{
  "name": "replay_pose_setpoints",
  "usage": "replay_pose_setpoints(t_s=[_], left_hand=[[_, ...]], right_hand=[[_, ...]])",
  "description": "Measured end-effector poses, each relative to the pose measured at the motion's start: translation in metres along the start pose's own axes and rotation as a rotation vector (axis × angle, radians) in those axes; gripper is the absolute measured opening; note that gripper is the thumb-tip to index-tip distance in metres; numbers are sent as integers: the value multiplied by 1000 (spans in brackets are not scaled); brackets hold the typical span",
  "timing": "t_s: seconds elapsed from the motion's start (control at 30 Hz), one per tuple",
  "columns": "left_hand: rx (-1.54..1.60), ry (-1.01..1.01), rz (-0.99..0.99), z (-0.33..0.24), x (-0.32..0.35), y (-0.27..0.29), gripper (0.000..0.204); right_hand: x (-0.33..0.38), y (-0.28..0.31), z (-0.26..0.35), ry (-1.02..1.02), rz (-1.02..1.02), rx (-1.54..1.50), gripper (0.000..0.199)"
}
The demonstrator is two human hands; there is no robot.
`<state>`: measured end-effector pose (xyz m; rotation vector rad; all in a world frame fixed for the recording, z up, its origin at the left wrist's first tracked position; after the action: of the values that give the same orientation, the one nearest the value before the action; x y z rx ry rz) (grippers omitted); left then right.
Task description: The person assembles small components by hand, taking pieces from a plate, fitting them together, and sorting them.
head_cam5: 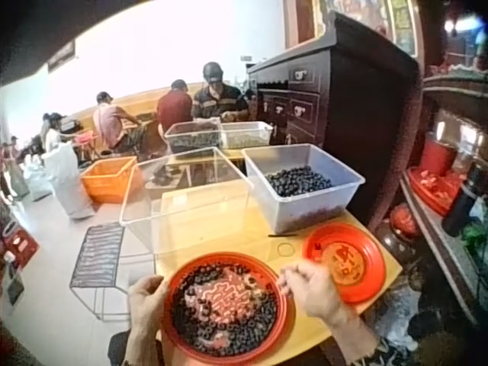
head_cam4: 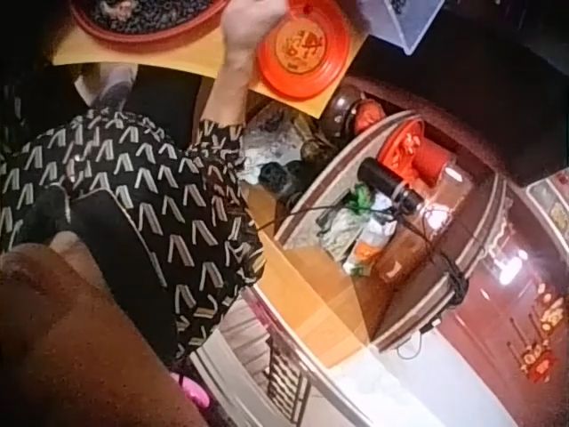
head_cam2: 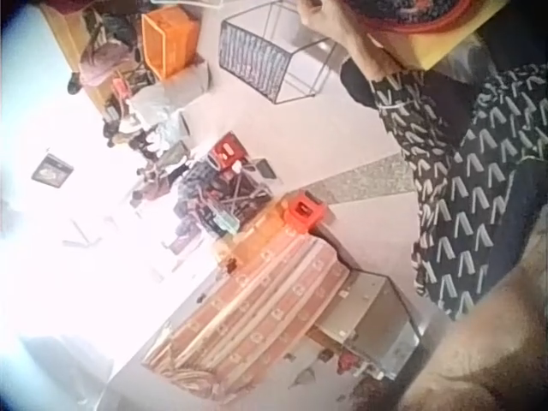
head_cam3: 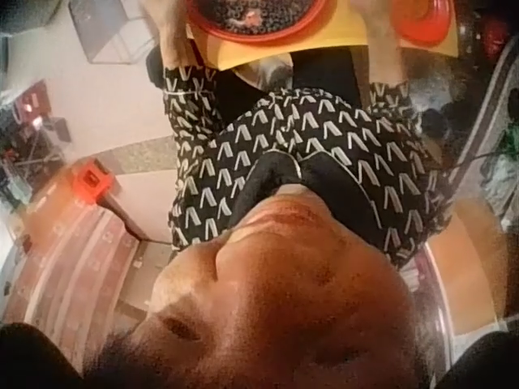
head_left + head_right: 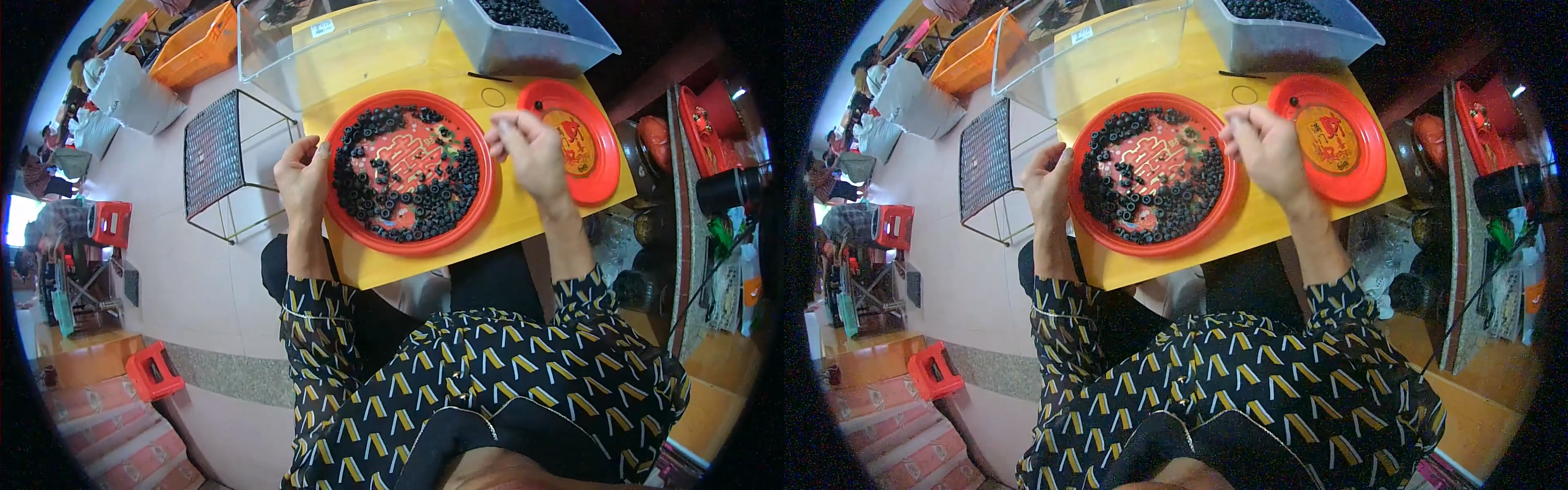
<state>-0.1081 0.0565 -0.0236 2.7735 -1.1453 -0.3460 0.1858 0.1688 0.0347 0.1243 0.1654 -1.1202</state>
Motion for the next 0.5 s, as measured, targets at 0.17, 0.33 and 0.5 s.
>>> replay_pose_setpoints(t_s=[0.17,0.33,0.5], left_hand=[[-82,-6,-6,0,3,3,29],[-410,-212,-4,-6,7,-5,31],[-341,-195,-50,-8,14,-6,26]], right_hand=[[45,9,-20,187,-158,605,20],[56,1,-40,-3,-127,481,24],[41,-3,-55,-106,-86,542,24]])
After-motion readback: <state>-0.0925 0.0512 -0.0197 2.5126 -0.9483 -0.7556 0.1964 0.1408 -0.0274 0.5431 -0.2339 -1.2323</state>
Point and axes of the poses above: each hand's wrist, its own x-axis away from the middle knuckle, its own y-axis out of the back of the hand, z = x × y, the point moved 7 cm from there along -x, towards the middle knuckle, and after that the axes turned 5 degrees about -x, right-handed, at the moved point
